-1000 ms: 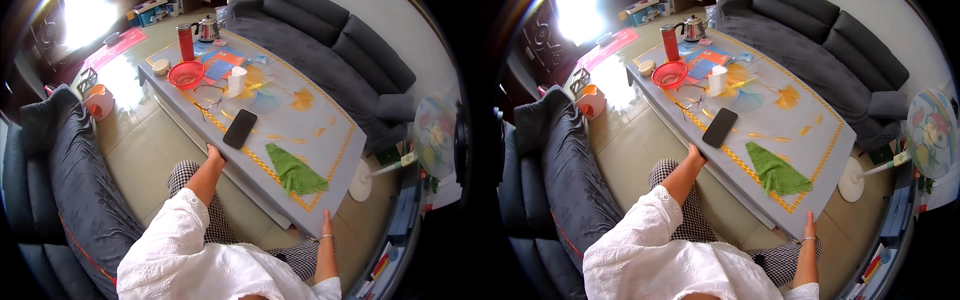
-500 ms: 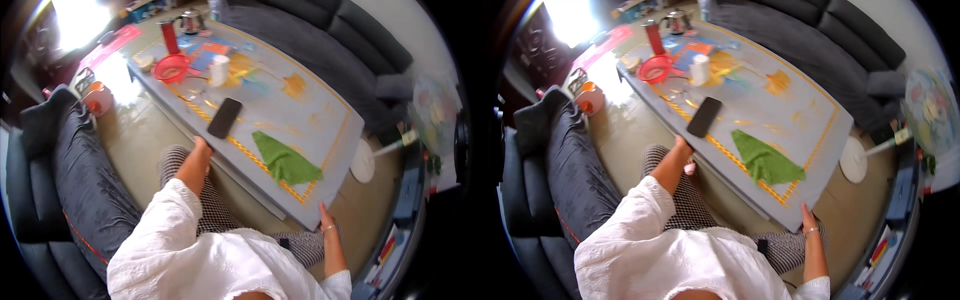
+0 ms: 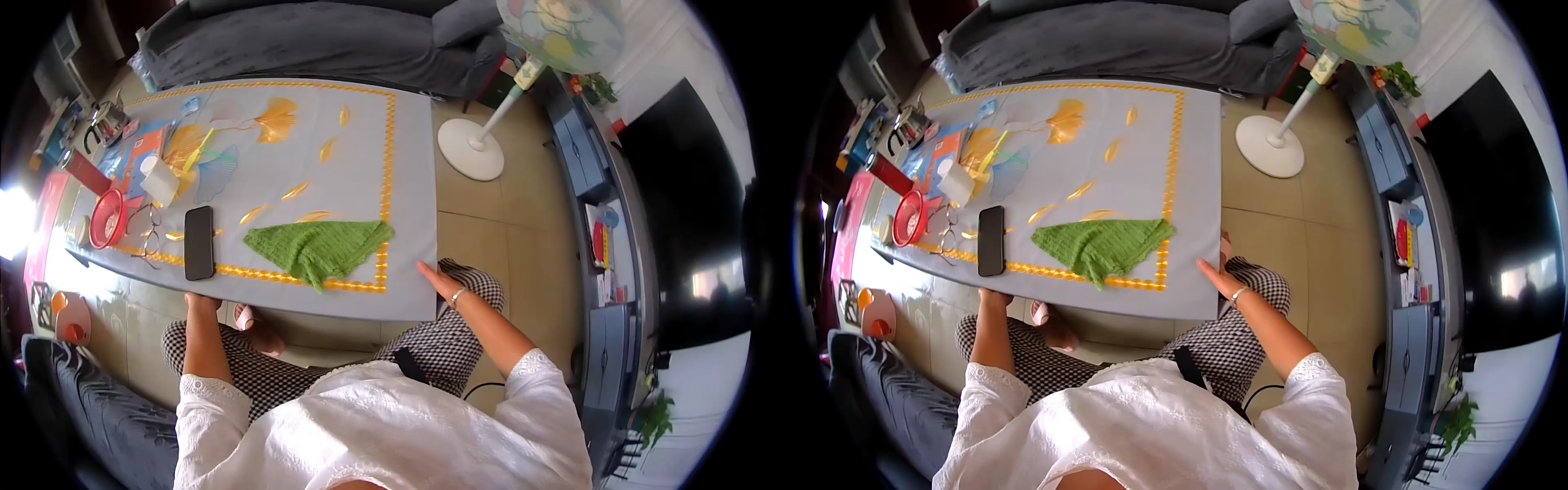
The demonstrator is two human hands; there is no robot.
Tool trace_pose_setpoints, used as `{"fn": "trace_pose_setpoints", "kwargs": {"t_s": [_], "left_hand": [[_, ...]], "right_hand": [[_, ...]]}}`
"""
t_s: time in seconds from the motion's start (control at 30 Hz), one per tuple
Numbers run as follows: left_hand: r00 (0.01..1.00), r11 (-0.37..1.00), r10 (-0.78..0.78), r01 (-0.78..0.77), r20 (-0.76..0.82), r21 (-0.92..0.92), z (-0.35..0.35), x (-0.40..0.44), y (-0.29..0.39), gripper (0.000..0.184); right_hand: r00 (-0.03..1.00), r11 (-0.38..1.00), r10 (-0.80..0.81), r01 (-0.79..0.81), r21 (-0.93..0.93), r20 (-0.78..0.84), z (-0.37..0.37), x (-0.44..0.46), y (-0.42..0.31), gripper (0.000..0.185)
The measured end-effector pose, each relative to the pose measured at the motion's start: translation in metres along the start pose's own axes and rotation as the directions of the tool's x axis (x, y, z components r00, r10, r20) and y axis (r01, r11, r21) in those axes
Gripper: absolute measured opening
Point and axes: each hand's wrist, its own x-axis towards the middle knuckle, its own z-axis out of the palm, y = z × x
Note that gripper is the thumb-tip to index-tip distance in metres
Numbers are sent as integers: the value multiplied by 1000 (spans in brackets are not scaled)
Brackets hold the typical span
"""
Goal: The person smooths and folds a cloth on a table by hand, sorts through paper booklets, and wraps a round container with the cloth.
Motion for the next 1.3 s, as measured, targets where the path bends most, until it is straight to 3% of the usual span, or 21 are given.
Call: {"fn": "trace_pose_setpoints", "kwargs": {"t_s": [0.1, 0.23, 0.3, 0.43, 0.5, 0.53, 0.63, 0.67, 0.73, 0.77, 0.83, 0.87, 0.93, 1.0, 1.07, 1.13, 1.2, 1.27, 1.3], "left_hand": [[999, 1000, -3, 3, -41, 14, 20, -22, -4, 48], [994, 998, -19, 13, -103, -57, 22, -23, -4, 46], [977, 997, -53, 41, -205, -61, 26, -28, -2, 45], [955, 997, 69, -53, -287, 65, 37, -36, -3, 45], [998, 958, 23, -38, 57, 286, -4, 6, 9, 46], [995, 956, 13, -40, 96, 292, -4, 3, 10, 45], [997, 989, 63, -57, -41, 137, 4, -6, 7, 42], [994, 992, 83, -75, -75, 105, 8, -9, 8, 41], [978, 990, 138, -131, -157, 53, 11, -12, 13, 39], [959, 984, 177, -174, -219, 33, 12, -14, 17, 38], [890, 958, 276, -285, -363, 29, 5, -21, 37, 36], [829, 933, 346, -353, -438, 70, -2, -29, 48, 35], [622, 793, 603, -534, -499, 293, -5, -47, 55, 33], [204, 325, 945, -690, -257, 646, 9, -73, 45, 28], [219, 7, 948, -741, 232, 671, 45, -119, 13, 22], [423, 7, 665, -828, 616, 561, 85, -145, -34, 19], [402, -332, 257, -817, 879, 471, 118, -154, -72, 20], [245, -564, -175, -819, 954, 107, 134, -147, -97, 28], [233, -562, -173, -821, 957, 98, 139, -144, -105, 28]], "right_hand": [[997, 999, -19, 22, 44, -78, 11, -3, -4, 103], [994, 995, -93, 94, 26, -57, 8, 3, 7, 102], [990, 996, -87, 91, 27, -112, 13, -1, 8, 101], [994, 995, -86, 89, 40, -71, 15, -3, 11, 99], [990, 996, -89, 86, -38, -113, 17, -7, 9, 97], [992, 996, -87, 84, -34, -96, 15, 1, 18, 97], [995, 995, -96, 97, 32, -37, 9, 12, 30, 102], [996, 997, -65, 68, 37, -63, 7, 10, 25, 93], [967, 984, -176, 166, -69, -185, 8, 11, 21, 94], [969, 983, -179, 168, -76, -171, 7, 12, 17, 94], [746, 934, -351, 325, -151, -566, 7, 8, -7, 80], [752, 932, -355, 328, -153, -555, 8, 5, -19, 80], [460, 575, -815, 565, -592, -352, 16, -9, -52, 51], [390, 288, -921, 641, -711, -22, 43, -16, -86, 33], [309, 117, -935, 731, -673, 174, 78, -9, -99, 29], [275, -5, -916, 723, -691, 293, 109, 2, -113, 31], [305, 28, -911, 718, -696, 278, 130, 13, -122, 32], [342, 73, -906, 704, -706, 247, 138, 21, -126, 33], [380, 49, -882, 663, -747, 279, 139, 22, -125, 35]]}}
